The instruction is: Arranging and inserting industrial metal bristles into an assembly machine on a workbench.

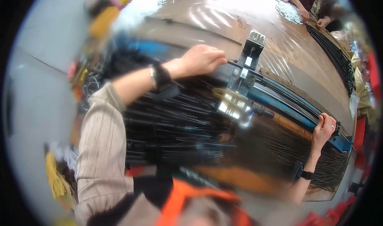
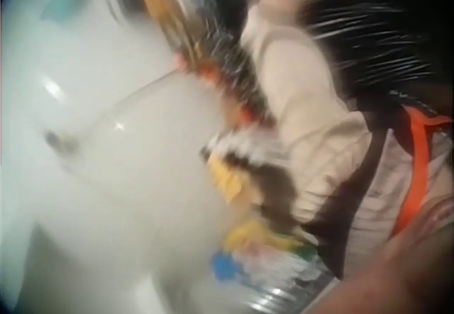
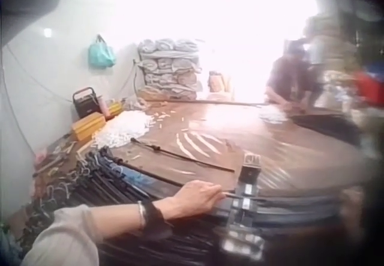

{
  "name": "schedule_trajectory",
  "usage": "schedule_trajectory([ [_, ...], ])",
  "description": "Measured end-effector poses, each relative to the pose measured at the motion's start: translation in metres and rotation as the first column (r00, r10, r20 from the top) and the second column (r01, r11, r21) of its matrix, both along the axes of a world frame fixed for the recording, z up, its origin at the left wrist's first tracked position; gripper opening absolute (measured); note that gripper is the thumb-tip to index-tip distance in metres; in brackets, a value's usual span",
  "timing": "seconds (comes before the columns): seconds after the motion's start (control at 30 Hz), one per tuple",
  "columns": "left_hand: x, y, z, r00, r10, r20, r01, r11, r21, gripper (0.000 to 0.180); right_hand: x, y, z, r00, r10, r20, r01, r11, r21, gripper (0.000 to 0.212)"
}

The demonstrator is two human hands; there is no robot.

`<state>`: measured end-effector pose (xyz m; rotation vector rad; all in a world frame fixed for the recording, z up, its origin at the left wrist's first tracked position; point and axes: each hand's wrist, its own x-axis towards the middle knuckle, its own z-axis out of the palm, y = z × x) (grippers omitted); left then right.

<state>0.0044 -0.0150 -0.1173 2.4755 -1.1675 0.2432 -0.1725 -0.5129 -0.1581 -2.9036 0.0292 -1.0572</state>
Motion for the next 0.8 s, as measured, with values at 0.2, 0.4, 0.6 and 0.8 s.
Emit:
schedule_trajectory([
  [0.2,0.007,-0.005,-0.01,0.994,-0.075,0.082,0.08,0.995,-0.061,0.025,-0.009,0.002,0.001,0.996,-0.076,-0.052,0.078,0.996,0.04,0.015],
  [0.4,0.008,0.001,-0.01,0.996,-0.077,0.047,0.078,0.997,-0.014,0.021,-0.008,0.113,0.022,0.992,0.127,0.026,-0.125,0.991,-0.042,0.027],
  [0.6,0.004,-0.005,-0.005,1.0,0.005,0.001,-0.005,0.997,0.075,0.016,-0.027,0.153,0.005,0.973,0.231,0.015,-0.231,0.972,0.041,0.025],
  [0.8,0.004,-0.008,-0.008,0.994,-0.024,0.11,0.019,0.999,0.051,0.016,-0.032,0.169,-0.005,0.947,0.32,-0.021,-0.31,0.928,0.205,0.017],
])
